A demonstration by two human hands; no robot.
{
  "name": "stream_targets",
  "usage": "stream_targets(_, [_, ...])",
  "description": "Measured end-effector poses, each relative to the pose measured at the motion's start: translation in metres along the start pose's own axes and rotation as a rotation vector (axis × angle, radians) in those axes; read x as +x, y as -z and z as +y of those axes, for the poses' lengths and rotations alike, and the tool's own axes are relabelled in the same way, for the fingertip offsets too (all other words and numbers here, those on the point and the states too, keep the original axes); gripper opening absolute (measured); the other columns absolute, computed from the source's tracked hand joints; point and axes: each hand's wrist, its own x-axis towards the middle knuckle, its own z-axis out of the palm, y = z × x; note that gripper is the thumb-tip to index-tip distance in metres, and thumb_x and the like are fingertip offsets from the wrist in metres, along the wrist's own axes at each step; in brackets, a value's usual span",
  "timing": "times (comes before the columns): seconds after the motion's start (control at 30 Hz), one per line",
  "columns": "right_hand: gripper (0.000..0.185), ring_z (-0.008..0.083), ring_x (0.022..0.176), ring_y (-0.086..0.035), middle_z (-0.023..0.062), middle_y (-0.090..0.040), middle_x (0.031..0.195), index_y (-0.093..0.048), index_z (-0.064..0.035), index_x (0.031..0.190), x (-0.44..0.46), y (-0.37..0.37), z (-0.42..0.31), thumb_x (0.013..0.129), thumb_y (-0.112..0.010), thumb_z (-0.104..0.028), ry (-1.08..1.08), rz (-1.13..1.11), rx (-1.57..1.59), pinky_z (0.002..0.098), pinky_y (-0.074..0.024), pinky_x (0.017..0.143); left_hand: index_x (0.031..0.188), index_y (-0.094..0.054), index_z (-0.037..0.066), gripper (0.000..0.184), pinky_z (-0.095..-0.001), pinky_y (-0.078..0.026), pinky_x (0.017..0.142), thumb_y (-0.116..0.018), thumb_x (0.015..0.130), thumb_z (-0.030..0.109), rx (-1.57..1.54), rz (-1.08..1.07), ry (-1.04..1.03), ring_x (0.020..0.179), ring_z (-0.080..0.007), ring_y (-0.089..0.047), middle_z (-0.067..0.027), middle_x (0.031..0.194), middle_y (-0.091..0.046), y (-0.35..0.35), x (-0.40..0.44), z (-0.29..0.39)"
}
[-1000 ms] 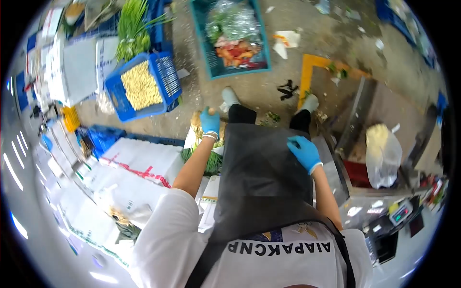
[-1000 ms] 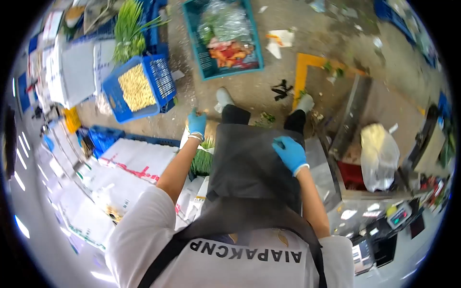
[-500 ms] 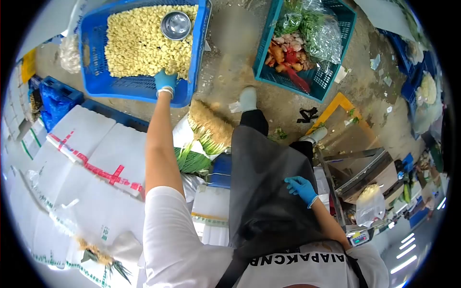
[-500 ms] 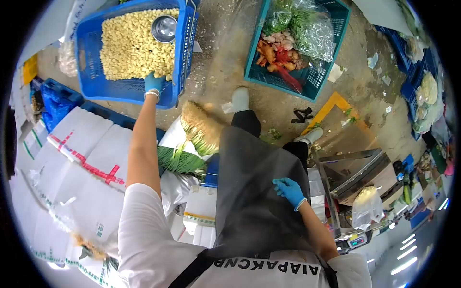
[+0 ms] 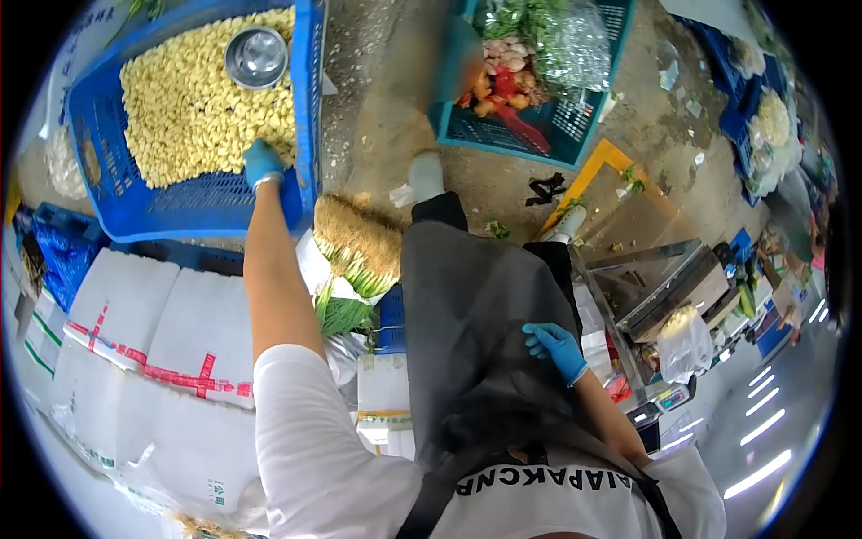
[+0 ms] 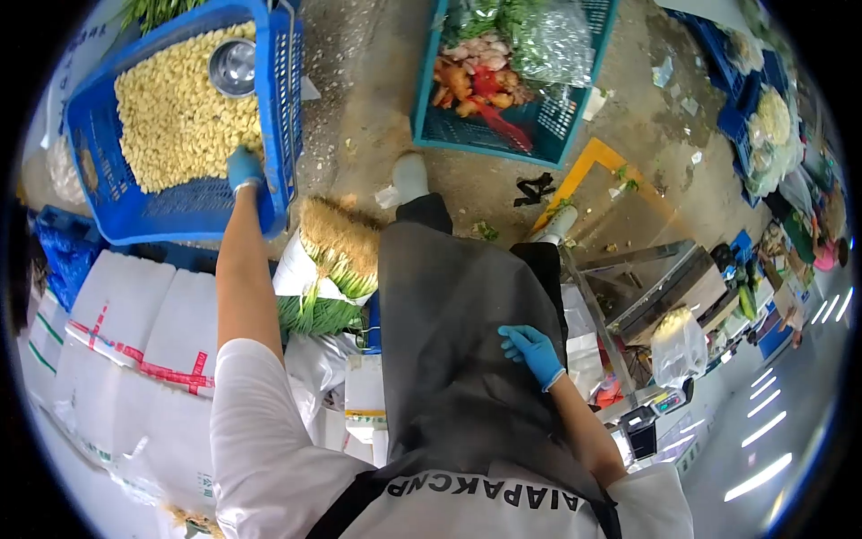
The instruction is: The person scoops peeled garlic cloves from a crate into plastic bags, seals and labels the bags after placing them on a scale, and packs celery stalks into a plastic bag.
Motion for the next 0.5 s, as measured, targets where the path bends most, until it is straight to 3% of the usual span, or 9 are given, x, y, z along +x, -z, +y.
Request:
stream_targets(0.07, [0.025, 0.0067, 0.072, -0.058, 0.0003, -0.065, 0.086, -0.066, -0.0106, 0.110, -0.010, 0.002, -0.009, 0.094, -0.055, -0.027, 0.034, -0.016, 0.026, 0.0204, -0.0456, 0.064, 0.102, -0.061, 0.007, 0.023, -0.0429, -0.050, 0.078, -0.056, 0.083, 0.019, -0.144, 0.137, -0.016, 0.087, -0.0413, -0.062, -0.0214, 0.096, -0.064, 0.003, 0.007, -0.031])
stream_targets(0.17, [0.026, 0.0069, 0.072, -0.058, 0.0007, -0.065, 0.087, -0.065, -0.0104, 0.111, -0.026, 0.017, 0.000, 0.094, -0.056, -0.029, 0.085, -0.050, 0.084, 0.0206, -0.0457, 0.064, 0.098, -0.061, 0.007, 0.020, -0.0358, -0.050, 0.069, -0.059, 0.081, 0.017, -0.160, 0.271, -0.324, 0.079, -0.0275, -0.062, -0.0136, 0.089, -0.065, 0.003, 0.030, -0.097])
stream_targets(0.23, [0.028, 0.0075, 0.072, -0.058, 0.0010, -0.064, 0.086, -0.065, -0.0104, 0.110, -0.028, 0.028, 0.010, 0.093, -0.057, -0.031, 0.114, -0.070, 0.090, 0.0209, -0.0459, 0.064, 0.097, -0.061, 0.009, 0.018, -0.0318, -0.049, 0.064, -0.060, 0.081, 0.016, -0.675, 0.221, -0.052, 0.074, -0.0200, -0.059, -0.0077, 0.085, -0.063, 0.056, -0.005, -0.075])
stream_targets(0.27, [0.029, 0.0080, 0.071, -0.058, 0.0011, -0.064, 0.086, -0.065, -0.0103, 0.110, -0.030, 0.034, 0.014, 0.092, -0.058, -0.032, 0.120, -0.067, 0.078, 0.0212, -0.0461, 0.064, 0.098, -0.061, 0.010, 0.018, -0.0299, -0.048, 0.062, -0.060, 0.081, 0.016, -1.185, 0.049, 0.254, 0.073, -0.0175, -0.058, -0.0052, 0.084, -0.062, 0.099, -0.032, -0.045])
stream_targets(0.3, [0.030, 0.0084, 0.071, -0.058, 0.0011, -0.064, 0.085, -0.065, -0.0103, 0.109, -0.032, 0.044, 0.018, 0.091, -0.059, -0.033, 0.126, -0.057, 0.066, 0.0214, -0.0463, 0.064, 0.100, -0.061, 0.013, 0.018, -0.0297, -0.047, 0.059, -0.060, 0.082, 0.017, -1.246, 0.033, 0.285, 0.071, -0.0152, -0.056, -0.0026, 0.084, -0.060, 0.142, -0.076, -0.005])
stream_targets(0.33, [0.031, 0.0092, 0.070, -0.059, 0.0015, -0.064, 0.085, -0.065, -0.0101, 0.108, -0.036, 0.053, 0.021, 0.090, -0.060, -0.035, 0.129, -0.055, 0.063, 0.0223, -0.0468, 0.065, 0.101, -0.060, 0.014, 0.018, -0.0279, -0.046, 0.057, -0.060, 0.084, 0.019, -1.254, -0.066, 0.265, 0.072, -0.0139, -0.056, -0.0024, 0.086, -0.061, 0.170, -0.100, 0.011])
stream_targets(0.43, [0.033, 0.0109, 0.069, -0.059, 0.0025, -0.064, 0.085, -0.065, -0.0094, 0.105, -0.056, 0.086, 0.029, 0.089, -0.061, -0.038, 0.162, -0.058, 0.065, 0.0245, -0.0482, 0.064, 0.109, -0.060, 0.010, 0.021, -0.0255, -0.050, 0.070, -0.058, 0.089, 0.018, -1.338, -0.184, 0.093, 0.090, -0.0122, -0.057, -0.0034, 0.103, -0.060, 0.217, -0.171, 0.065])
stream_targets(0.5, [0.032, 0.0108, 0.069, -0.059, 0.0031, -0.064, 0.084, -0.065, -0.0091, 0.104, -0.066, 0.116, 0.049, 0.089, -0.061, -0.037, 0.268, -0.040, 0.132, 0.0247, -0.0485, 0.063, 0.109, -0.058, 0.004, 0.022, -0.0200, -0.049, 0.066, -0.055, 0.092, 0.018, -1.386, -0.241, -0.019, 0.082, -0.0101, -0.058, -0.0041, 0.103, -0.062, 0.242, -0.245, 0.148])
